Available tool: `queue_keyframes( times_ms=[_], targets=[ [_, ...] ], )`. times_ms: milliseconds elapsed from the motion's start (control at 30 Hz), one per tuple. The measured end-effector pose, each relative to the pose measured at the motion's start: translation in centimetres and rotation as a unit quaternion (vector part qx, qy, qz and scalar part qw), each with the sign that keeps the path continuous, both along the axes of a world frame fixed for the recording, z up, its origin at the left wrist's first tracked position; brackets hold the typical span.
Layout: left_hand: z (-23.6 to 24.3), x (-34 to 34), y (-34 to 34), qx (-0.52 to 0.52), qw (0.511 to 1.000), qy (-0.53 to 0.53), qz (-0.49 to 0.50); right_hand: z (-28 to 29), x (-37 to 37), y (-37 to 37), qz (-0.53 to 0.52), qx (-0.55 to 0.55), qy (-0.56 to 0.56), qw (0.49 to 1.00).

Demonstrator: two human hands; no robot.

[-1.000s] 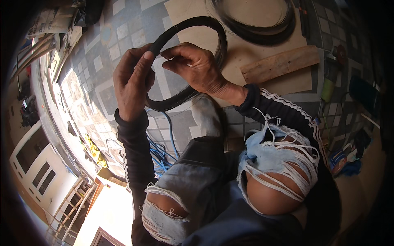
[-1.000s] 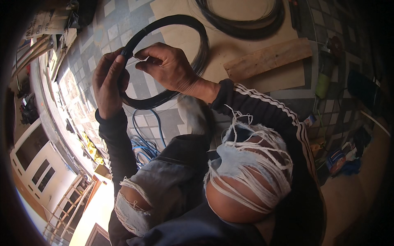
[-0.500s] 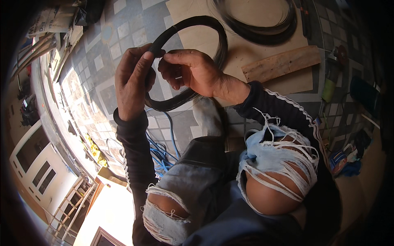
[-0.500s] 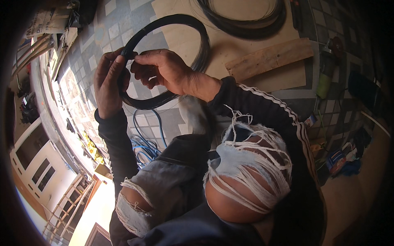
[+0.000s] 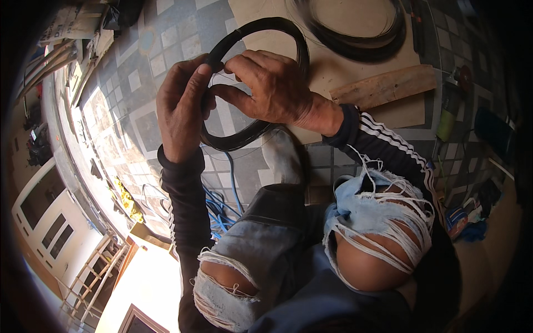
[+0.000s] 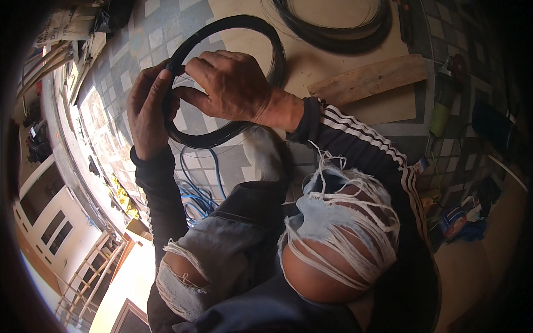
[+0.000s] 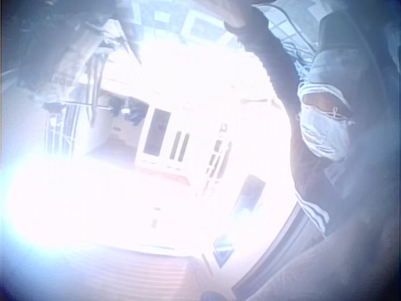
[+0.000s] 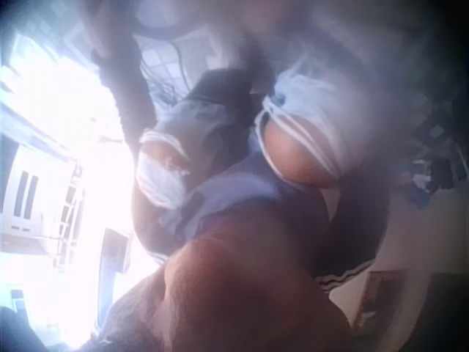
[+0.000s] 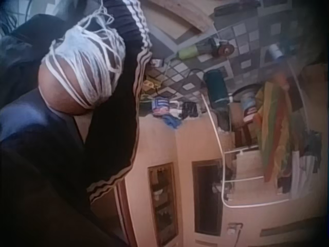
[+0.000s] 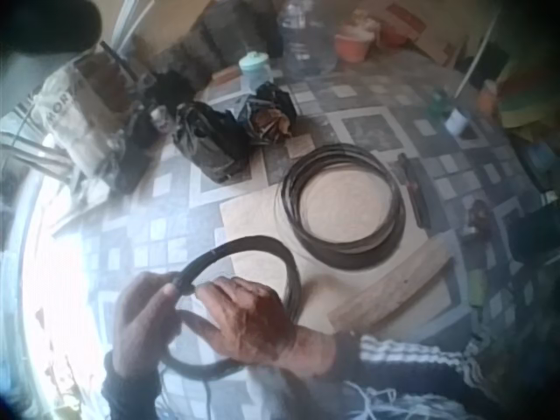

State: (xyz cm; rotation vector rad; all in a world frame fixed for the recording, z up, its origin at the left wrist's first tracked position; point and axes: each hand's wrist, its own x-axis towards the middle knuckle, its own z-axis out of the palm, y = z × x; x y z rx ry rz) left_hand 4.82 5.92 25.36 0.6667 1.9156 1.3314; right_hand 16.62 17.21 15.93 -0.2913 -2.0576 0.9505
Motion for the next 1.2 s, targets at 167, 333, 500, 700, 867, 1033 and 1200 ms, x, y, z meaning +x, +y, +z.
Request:
queue_keyframes(
  times_ms=[167, 333, 500, 700, 867, 1033, 1200],
  targets=[
    [0.2, 0.2, 0.2, 0.003, 1.000, 0.009, -0.013, 0.2, 0.1, -1.0, 0.004, -0.065, -0.023, 0.998],
    [0.3, 0.6, 0.3, -0.018, 1.000, 0.014, 0.001, -0.2, -1.0, -1.3, 0.103, -0.444, 0.018, 0.890],
    [0.5, 0.5, 0.3, -0.018, 0.999, 0.030, -0.007, 0.1, 0.1, -0.3, 0.248, -0.763, -0.034, 0.595],
    [0.3, 0.4, 0.2, -0.017, 0.999, 0.037, 0.008, 0.2, 0.9, -1.2, 0.004, -0.192, 0.011, 0.981],
    [0.4, 0.4, 0.1, -0.037, 0.998, 0.056, 0.013, -1.1, 0.1, -0.4, -0.047, 0.002, -0.017, 0.999],
    [0.0, 1.0, 0.9, -0.035, 0.998, 0.051, 0.012, -0.3, 0.0, -0.5, 0.228, -0.597, -0.050, 0.768],
    [0.0, 0.7, 1.4, -0.043, 0.998, 0.052, -0.002, 0.7, 1.9, 1.2, 0.323, -0.725, -0.033, 0.607]
  ],
)
